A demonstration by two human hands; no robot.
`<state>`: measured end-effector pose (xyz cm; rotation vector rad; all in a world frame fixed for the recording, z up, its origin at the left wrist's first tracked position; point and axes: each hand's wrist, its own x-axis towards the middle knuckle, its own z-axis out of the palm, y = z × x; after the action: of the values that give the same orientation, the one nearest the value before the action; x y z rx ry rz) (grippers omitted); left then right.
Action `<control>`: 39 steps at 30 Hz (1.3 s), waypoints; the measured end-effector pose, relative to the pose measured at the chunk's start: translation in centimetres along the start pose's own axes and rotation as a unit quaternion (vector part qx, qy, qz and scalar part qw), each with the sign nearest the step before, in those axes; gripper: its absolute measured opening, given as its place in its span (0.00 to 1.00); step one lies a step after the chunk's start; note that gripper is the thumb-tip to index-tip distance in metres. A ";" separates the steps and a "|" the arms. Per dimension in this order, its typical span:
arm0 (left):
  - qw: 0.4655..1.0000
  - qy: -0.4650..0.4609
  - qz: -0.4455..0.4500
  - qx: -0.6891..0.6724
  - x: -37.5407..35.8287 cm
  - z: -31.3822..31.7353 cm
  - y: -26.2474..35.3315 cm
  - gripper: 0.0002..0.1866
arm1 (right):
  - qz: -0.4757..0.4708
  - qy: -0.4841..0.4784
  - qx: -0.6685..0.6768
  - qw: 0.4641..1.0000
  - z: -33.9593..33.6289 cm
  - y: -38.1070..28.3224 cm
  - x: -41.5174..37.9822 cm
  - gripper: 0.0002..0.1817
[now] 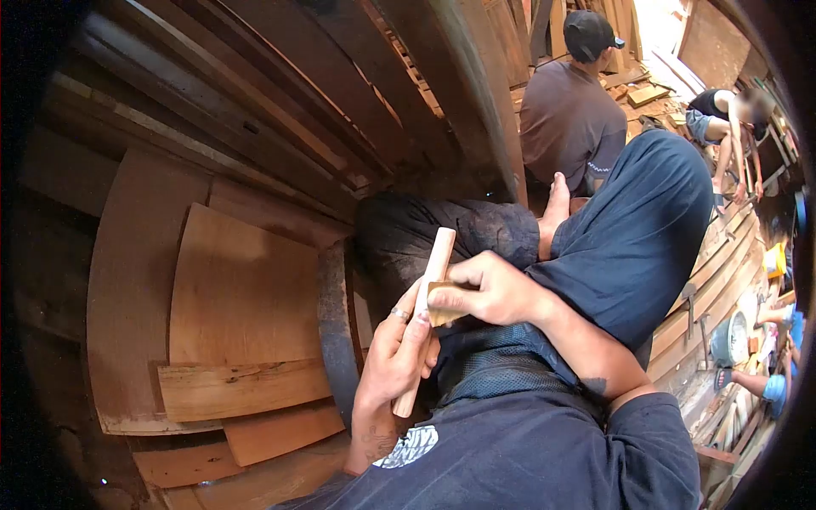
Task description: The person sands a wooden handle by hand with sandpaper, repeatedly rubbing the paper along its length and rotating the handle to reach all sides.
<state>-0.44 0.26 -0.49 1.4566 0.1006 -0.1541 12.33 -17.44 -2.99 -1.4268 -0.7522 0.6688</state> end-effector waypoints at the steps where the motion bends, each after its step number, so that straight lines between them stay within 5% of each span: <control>1: 1.000 0.005 0.001 0.001 0.1 -0.1 0.1 0.27 | -0.010 0.034 0.005 0.999 -0.3 -0.2 0.5 0.19; 2: 1.000 -0.012 0.017 -0.002 0.1 0.1 0.5 0.28 | -0.027 0.136 0.077 0.987 -0.4 -0.7 0.8 0.19; 3: 1.000 -0.020 0.016 -0.010 0.1 0.2 0.6 0.28 | -0.004 0.151 0.009 0.988 -1.9 -1.1 0.8 0.18; 5: 0.999 -0.045 0.013 -0.022 0.2 0.4 0.8 0.28 | -0.040 0.138 0.080 0.986 -0.8 -1.2 0.4 0.17; 7: 0.999 -0.027 0.003 -0.034 0.1 0.5 0.8 0.29 | 0.015 -0.015 0.057 0.998 0.1 -1.3 -0.2 0.17; 9: 0.999 0.000 -0.007 -0.048 0.0 0.3 0.6 0.30 | 0.013 -0.036 0.011 0.999 -0.1 -0.7 0.0 0.17; 11: 0.999 -0.024 -0.002 -0.040 -0.1 0.4 0.8 0.30 | -0.065 0.154 0.033 0.985 -0.4 -1.0 0.9 0.17; 13: 0.998 -0.049 0.001 -0.030 0.1 0.5 0.9 0.30 | -0.020 0.164 0.021 0.986 -1.8 -1.6 0.5 0.18; 17: 0.999 -0.021 -0.007 -0.037 0.1 0.2 0.5 0.29 | 0.061 -0.002 -0.007 0.998 -0.4 -0.6 -0.3 0.18; 20: 0.999 -0.026 -0.007 -0.022 0.1 0.5 0.7 0.29 | -0.015 0.145 0.037 0.989 -1.1 -1.7 0.6 0.18; 23: 0.999 -0.033 -0.004 -0.021 0.3 0.7 0.8 0.29 | -0.040 0.169 0.002 0.985 -1.2 -0.4 0.6 0.18; 25: 1.000 -0.024 -0.004 -0.014 0.2 0.2 0.8 0.29 | 0.009 0.001 0.025 1.000 0.1 -0.9 -0.2 0.19; 27: 1.000 -0.022 -0.003 -0.013 0.0 0.1 0.6 0.29 | 0.010 -0.008 -0.017 1.000 0.0 -0.1 0.0 0.19; 29: 0.999 -0.031 0.002 -0.016 0.1 0.5 0.5 0.29 | -0.045 0.175 0.011 0.984 -1.0 -0.4 1.1 0.19; 35: 1.000 -0.019 0.005 -0.018 0.1 0.4 0.3 0.29 | 0.017 0.034 0.014 0.999 -0.2 0.4 0.1 0.19; 39: 1.000 -0.019 -0.002 -0.012 0.2 0.7 0.8 0.29 | -0.005 0.196 0.009 0.980 -2.3 -0.7 0.9 0.21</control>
<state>-0.13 -0.41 0.31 1.4290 0.0744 -0.1839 14.73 -18.15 -2.25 -1.4773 -0.4407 0.3666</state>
